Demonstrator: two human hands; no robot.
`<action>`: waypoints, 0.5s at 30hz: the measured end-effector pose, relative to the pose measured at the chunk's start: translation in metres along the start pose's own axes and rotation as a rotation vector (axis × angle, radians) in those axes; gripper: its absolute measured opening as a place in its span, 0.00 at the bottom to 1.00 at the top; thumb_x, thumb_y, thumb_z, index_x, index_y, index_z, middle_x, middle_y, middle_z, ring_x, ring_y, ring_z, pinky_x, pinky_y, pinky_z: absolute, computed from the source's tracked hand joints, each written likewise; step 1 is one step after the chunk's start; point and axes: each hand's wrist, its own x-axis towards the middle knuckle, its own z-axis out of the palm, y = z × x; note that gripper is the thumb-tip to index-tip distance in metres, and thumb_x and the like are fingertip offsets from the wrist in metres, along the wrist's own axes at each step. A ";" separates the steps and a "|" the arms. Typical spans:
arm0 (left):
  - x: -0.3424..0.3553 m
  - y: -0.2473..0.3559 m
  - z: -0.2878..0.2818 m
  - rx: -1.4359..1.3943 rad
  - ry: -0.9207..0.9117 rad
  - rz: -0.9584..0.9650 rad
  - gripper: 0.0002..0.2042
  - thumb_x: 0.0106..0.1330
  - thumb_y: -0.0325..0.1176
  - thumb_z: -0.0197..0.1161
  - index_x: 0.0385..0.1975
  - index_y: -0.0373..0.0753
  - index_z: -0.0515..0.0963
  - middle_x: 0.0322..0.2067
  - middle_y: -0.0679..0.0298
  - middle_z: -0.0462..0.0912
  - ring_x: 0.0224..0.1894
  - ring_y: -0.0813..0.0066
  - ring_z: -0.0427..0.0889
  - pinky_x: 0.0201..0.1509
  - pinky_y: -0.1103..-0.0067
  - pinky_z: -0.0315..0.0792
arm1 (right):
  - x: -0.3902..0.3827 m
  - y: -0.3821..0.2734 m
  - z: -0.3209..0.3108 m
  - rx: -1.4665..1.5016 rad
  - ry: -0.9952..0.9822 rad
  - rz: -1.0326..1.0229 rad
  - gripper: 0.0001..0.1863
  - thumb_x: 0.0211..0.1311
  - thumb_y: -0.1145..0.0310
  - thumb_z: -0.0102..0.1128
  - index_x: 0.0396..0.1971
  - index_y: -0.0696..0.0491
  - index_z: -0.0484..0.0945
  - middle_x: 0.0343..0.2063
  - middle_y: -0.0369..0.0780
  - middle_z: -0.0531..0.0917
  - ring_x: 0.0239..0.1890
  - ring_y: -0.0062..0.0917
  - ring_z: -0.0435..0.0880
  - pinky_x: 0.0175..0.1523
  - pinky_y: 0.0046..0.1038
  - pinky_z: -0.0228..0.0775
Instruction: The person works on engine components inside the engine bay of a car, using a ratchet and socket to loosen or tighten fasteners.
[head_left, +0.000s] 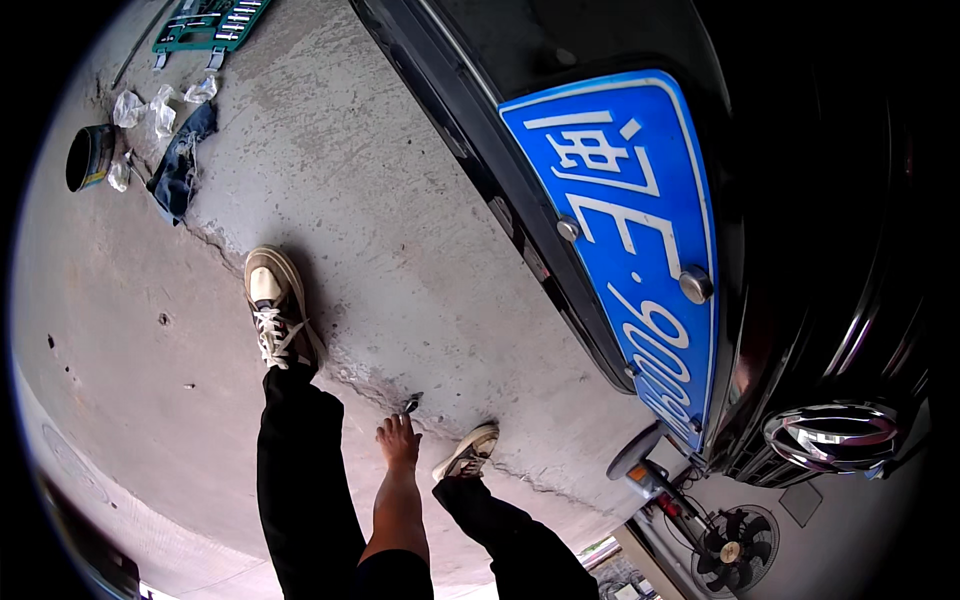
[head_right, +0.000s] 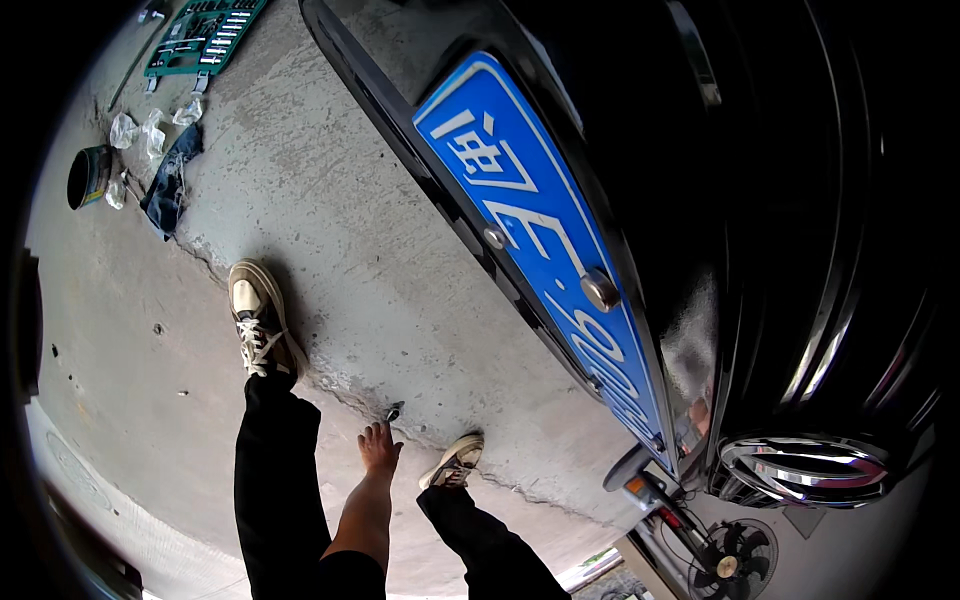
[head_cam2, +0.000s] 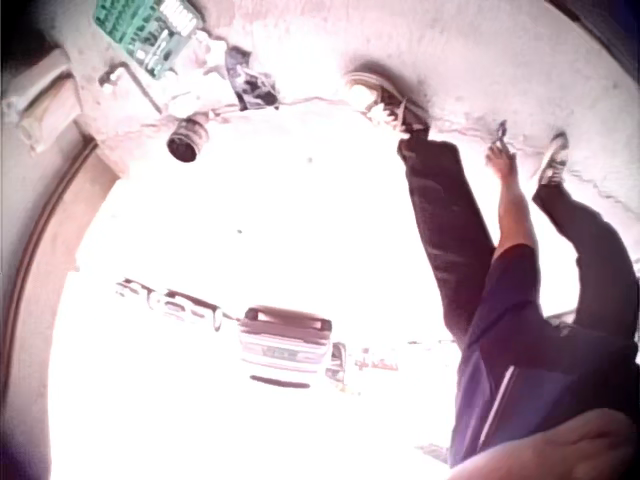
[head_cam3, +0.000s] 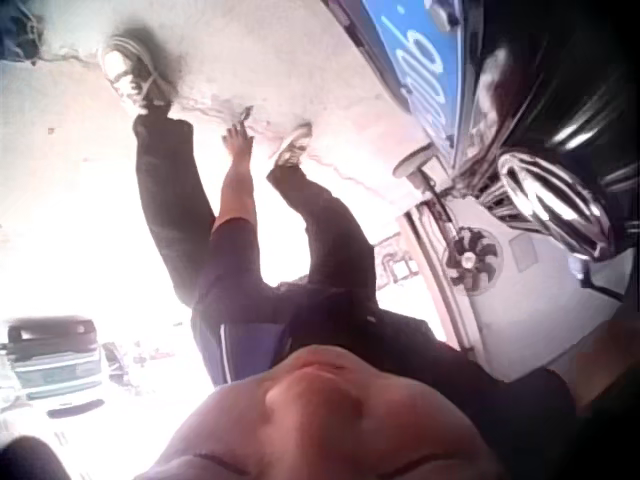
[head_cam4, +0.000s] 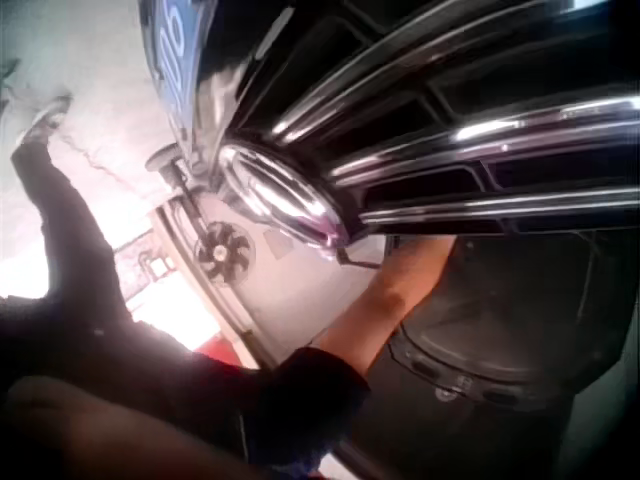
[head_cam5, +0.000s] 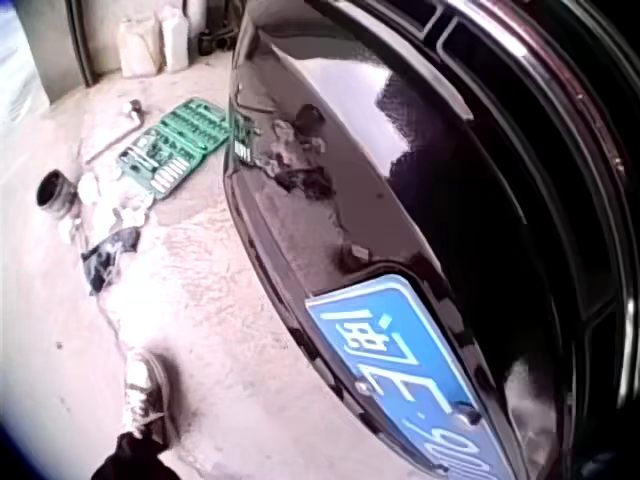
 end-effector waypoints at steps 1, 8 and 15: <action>0.004 -0.017 0.012 0.021 0.036 -0.017 0.27 0.48 0.45 0.70 0.46 0.41 0.69 0.40 0.62 0.72 0.48 0.63 0.72 0.48 0.64 0.66 | 0.000 0.003 0.005 0.023 -0.008 -0.027 0.22 0.65 0.57 0.48 0.53 0.55 0.72 0.44 0.43 0.79 0.43 0.29 0.77 0.55 0.31 0.67; 0.036 -0.040 0.039 -0.069 0.241 0.064 0.11 0.63 0.38 0.55 0.41 0.42 0.69 0.35 0.60 0.77 0.30 0.59 0.81 0.29 0.65 0.77 | 0.008 -0.010 0.013 0.032 -0.075 -0.107 0.21 0.65 0.57 0.49 0.52 0.55 0.73 0.42 0.43 0.80 0.41 0.29 0.79 0.54 0.30 0.68; 0.003 -0.012 -0.059 -0.298 0.100 0.311 0.14 0.56 0.33 0.62 0.38 0.40 0.67 0.35 0.53 0.74 0.33 0.47 0.78 0.33 0.58 0.74 | 0.045 -0.017 -0.036 0.157 -0.198 -0.042 0.21 0.64 0.57 0.50 0.51 0.54 0.75 0.40 0.43 0.82 0.39 0.28 0.80 0.52 0.30 0.69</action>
